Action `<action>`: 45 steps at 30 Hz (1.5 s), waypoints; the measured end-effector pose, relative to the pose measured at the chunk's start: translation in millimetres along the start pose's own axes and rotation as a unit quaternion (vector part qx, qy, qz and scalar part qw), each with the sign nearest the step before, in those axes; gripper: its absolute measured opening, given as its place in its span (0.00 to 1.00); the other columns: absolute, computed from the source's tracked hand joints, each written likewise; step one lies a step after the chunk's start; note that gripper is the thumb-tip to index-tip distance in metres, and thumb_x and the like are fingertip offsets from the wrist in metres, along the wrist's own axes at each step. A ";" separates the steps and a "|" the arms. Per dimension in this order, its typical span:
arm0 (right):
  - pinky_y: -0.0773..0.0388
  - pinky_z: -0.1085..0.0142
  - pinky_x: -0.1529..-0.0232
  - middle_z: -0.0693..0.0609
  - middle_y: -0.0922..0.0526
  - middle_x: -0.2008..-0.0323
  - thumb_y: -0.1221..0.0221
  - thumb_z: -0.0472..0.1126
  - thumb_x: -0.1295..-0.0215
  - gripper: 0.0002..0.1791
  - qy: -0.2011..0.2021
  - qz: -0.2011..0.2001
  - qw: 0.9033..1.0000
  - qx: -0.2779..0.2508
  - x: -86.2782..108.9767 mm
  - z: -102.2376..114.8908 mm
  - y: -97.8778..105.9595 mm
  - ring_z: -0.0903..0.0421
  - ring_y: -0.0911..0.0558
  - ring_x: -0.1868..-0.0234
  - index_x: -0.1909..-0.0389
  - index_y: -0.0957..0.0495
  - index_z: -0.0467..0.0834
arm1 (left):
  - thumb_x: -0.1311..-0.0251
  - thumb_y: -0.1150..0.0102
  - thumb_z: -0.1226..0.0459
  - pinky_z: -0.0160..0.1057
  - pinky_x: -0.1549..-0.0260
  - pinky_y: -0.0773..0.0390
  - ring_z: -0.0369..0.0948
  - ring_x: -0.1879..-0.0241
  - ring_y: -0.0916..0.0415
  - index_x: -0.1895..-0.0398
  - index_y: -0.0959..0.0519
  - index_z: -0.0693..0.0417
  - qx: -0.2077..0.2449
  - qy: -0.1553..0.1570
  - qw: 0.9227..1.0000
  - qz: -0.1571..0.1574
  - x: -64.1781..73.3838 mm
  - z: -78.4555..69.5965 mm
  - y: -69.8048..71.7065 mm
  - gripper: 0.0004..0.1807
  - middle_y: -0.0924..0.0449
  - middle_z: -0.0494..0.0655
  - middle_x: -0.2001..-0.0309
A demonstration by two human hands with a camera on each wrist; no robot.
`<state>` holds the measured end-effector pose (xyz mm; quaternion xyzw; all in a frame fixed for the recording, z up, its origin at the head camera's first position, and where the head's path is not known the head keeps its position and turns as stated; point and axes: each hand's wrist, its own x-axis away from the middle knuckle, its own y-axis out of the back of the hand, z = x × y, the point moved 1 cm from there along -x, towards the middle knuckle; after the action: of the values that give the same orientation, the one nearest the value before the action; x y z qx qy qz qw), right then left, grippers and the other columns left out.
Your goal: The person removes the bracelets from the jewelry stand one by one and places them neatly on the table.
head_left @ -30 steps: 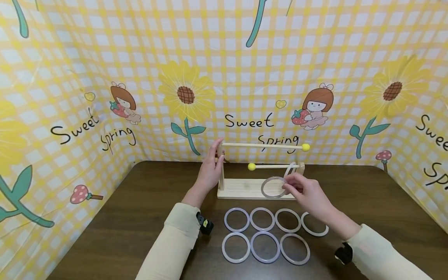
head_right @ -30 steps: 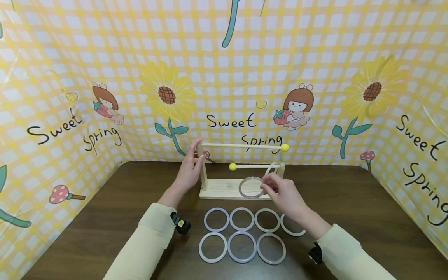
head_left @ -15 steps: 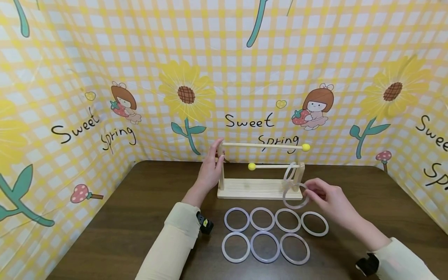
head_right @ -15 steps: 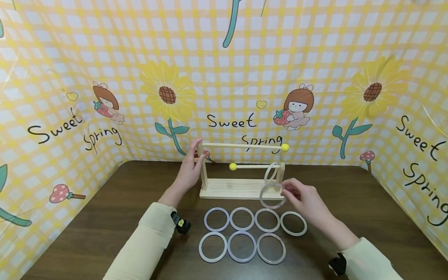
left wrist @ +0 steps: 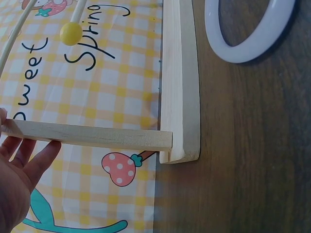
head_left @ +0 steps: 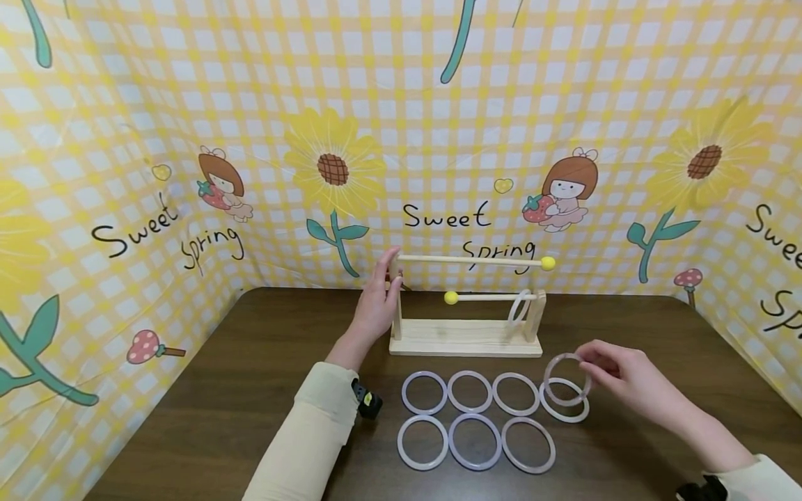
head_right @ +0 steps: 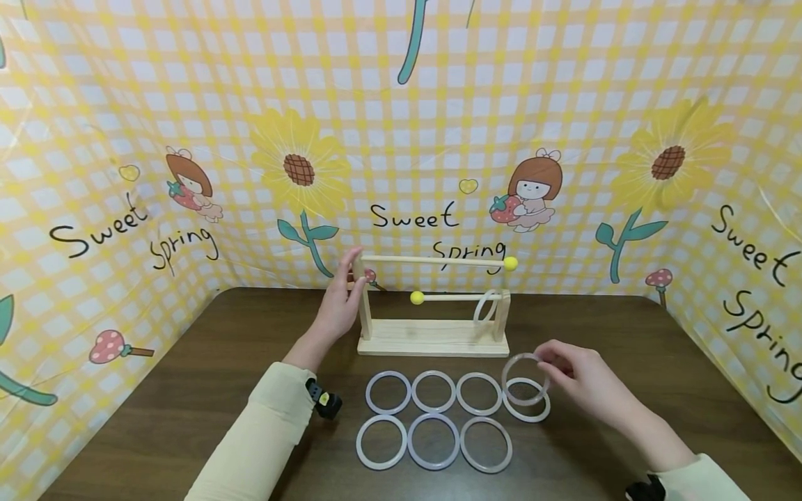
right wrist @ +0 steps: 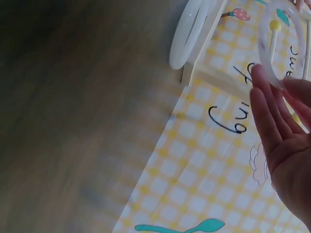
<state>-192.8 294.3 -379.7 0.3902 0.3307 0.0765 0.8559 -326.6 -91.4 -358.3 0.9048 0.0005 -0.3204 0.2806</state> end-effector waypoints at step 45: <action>0.26 0.66 0.84 0.62 0.24 0.77 0.37 0.31 0.38 0.07 -0.095 0.251 0.958 -0.102 36.6 -19.6 -8.1 0.65 0.26 0.85 0.69 0.23 0.45 | 0.28 0.53 0.70 0.49 0.64 0.22 0.50 0.59 0.22 0.28 0.45 0.45 0.002 0.002 1.000 0.003 -0.1 -1.3 -0.1 0.29 0.27 0.58 0.50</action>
<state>-177.9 315.1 -413.4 0.3764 0.1302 0.2850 0.8719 -325.9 -90.6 -357.4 0.9060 -0.0023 -0.3180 0.2792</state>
